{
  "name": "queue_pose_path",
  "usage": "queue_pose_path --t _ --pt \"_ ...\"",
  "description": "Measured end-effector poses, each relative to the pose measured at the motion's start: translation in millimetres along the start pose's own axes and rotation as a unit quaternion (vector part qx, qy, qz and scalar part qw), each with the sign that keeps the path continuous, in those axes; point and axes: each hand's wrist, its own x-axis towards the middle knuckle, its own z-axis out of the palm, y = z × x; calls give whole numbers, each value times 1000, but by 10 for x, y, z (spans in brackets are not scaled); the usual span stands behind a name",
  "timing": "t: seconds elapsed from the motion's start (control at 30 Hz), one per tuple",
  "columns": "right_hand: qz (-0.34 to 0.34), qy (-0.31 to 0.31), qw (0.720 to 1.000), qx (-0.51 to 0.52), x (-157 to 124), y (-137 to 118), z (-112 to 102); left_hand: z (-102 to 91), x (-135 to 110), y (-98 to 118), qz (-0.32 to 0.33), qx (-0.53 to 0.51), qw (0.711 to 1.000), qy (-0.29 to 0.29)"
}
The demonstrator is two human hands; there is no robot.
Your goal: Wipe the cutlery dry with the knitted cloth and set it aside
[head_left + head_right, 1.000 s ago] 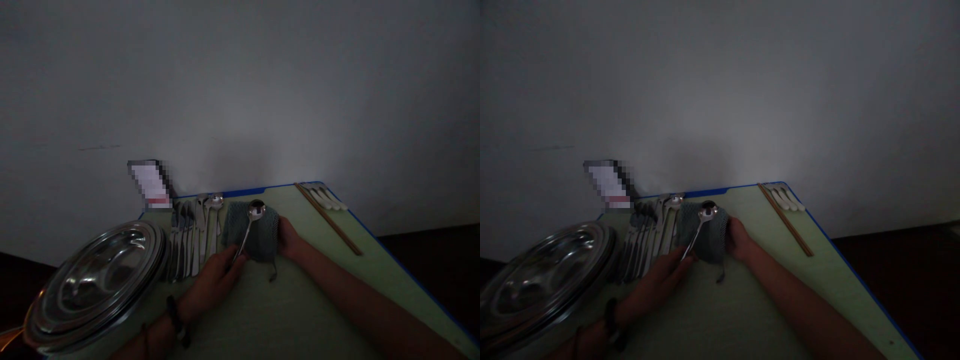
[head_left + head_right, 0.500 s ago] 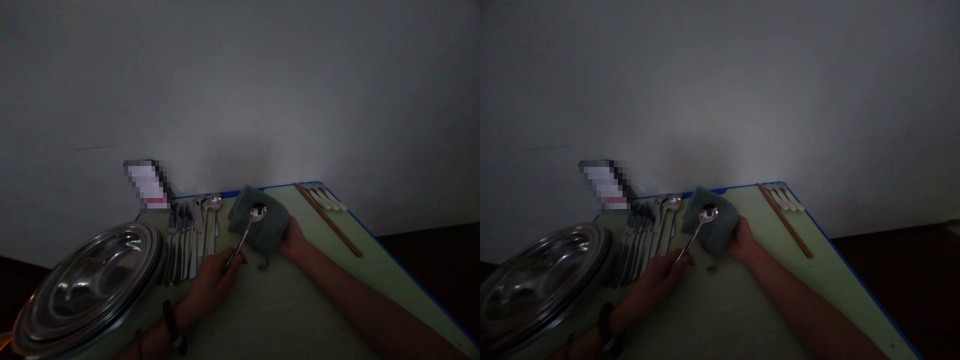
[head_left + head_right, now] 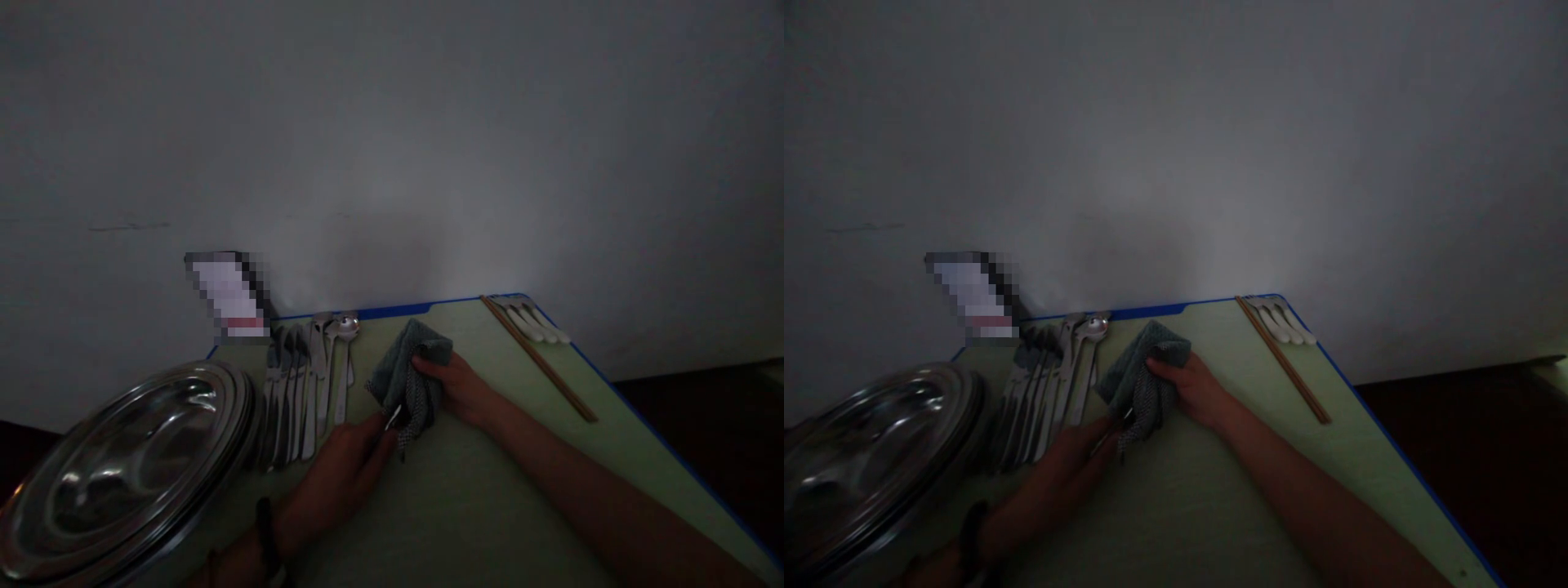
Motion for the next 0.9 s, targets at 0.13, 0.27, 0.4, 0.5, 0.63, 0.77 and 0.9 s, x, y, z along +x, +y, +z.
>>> queue_pose_path --t 0.13,0.27,0.4,0.5,0.63,0.77,0.9 --pt "-53 8 997 -59 32 62 -26 -31 7 -4 12 -26 1000 12" --pt "-107 62 981 -152 48 85 -35 -37 11 -2 16 -21 1000 3" --pt "-145 115 953 -238 32 58 -7 -44 14 39 1 -40 999 -14" --pt "-145 126 951 -243 41 61 -15 -58 18 66 -6 -75 997 -5" --pt "-87 79 987 -113 91 97 -71 -68 32 24 -56 -111 992 28" --pt "-52 14 996 -73 105 89 -98 -57 56 -23 -101 -125 985 59" --pt "-33 -34 999 -12 84 67 -74 -34 66 0 -97 -87 991 38"
